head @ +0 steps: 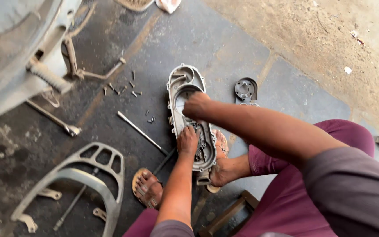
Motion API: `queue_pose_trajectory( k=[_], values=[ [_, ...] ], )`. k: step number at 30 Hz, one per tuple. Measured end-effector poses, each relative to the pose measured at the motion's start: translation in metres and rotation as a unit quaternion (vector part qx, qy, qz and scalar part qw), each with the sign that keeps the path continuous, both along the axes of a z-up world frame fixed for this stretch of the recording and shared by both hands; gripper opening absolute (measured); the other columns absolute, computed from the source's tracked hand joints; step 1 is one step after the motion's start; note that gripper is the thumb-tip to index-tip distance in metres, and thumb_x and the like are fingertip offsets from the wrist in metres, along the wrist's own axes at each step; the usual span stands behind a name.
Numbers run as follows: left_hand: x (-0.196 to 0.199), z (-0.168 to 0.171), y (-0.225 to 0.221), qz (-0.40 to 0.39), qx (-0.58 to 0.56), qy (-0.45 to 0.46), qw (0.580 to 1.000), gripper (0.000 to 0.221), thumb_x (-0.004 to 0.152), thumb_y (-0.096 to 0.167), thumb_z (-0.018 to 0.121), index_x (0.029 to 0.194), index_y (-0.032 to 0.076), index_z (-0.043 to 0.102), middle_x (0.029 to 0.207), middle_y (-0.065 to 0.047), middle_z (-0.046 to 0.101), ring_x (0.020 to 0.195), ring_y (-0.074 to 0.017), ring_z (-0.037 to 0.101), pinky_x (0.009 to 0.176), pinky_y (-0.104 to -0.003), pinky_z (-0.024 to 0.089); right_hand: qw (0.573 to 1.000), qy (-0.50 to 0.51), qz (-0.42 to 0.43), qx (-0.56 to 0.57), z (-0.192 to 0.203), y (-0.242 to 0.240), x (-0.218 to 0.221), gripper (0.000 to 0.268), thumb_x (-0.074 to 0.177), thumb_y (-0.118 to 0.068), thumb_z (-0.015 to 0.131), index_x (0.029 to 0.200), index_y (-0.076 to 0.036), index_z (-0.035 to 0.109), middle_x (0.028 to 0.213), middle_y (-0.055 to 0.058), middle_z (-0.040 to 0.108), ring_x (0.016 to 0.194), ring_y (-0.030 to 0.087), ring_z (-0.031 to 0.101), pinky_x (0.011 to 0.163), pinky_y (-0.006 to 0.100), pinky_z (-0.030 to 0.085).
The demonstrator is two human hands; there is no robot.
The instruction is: Using a screwdriver and other tools to disassemble or repair a motorcycle engine component.
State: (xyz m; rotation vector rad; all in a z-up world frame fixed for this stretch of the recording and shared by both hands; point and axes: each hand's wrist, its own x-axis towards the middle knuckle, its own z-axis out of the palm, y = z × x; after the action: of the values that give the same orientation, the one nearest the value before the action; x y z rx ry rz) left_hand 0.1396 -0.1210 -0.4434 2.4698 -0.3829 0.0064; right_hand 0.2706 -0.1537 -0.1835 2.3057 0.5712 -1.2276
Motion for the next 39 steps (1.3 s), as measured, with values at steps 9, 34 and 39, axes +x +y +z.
queue_pose_trajectory(
  k=[9, 34, 39],
  values=[
    [0.006, 0.021, 0.007, 0.008, -0.021, 0.078, 0.997, 0.045, 0.092, 0.046, 0.069, 0.101, 0.004, 0.061, 0.100, -0.019, 0.068, 0.096, -0.0371, 0.068, 0.083, -0.046, 0.056, 0.997, -0.034, 0.040, 0.049, -0.026, 0.047, 0.046, 0.021, 0.080, -0.009, 0.076, 0.100, -0.012, 0.081, 0.104, 0.011, 0.077, 0.097, 0.028, 0.075, 0.070, 0.040, 0.060],
    [0.010, -0.018, -0.007, 0.000, 0.086, 0.154, 0.984, 0.020, 0.102, 0.015, 0.054, 0.100, 0.007, 0.073, 0.107, -0.014, 0.074, 0.096, -0.0320, 0.075, 0.081, -0.045, 0.060, 0.897, -0.154, -0.257, 0.324, -0.041, 0.110, 0.073, 0.062, 0.098, -0.065, 0.048, 0.093, -0.011, 0.079, 0.086, 0.017, 0.074, 0.080, 0.036, 0.075, 0.075, 0.050, 0.060],
    [0.008, 0.012, -0.009, -0.024, 0.102, 0.095, 0.990, 0.026, 0.099, 0.030, 0.060, 0.103, 0.007, 0.071, 0.102, -0.014, 0.073, 0.093, -0.0303, 0.074, 0.077, -0.041, 0.060, 0.896, -0.208, -0.216, 0.327, -0.055, 0.078, 0.087, 0.047, 0.092, -0.057, 0.060, 0.092, -0.015, 0.079, 0.090, 0.017, 0.074, 0.085, 0.040, 0.071, 0.075, 0.052, 0.058]
  ],
)
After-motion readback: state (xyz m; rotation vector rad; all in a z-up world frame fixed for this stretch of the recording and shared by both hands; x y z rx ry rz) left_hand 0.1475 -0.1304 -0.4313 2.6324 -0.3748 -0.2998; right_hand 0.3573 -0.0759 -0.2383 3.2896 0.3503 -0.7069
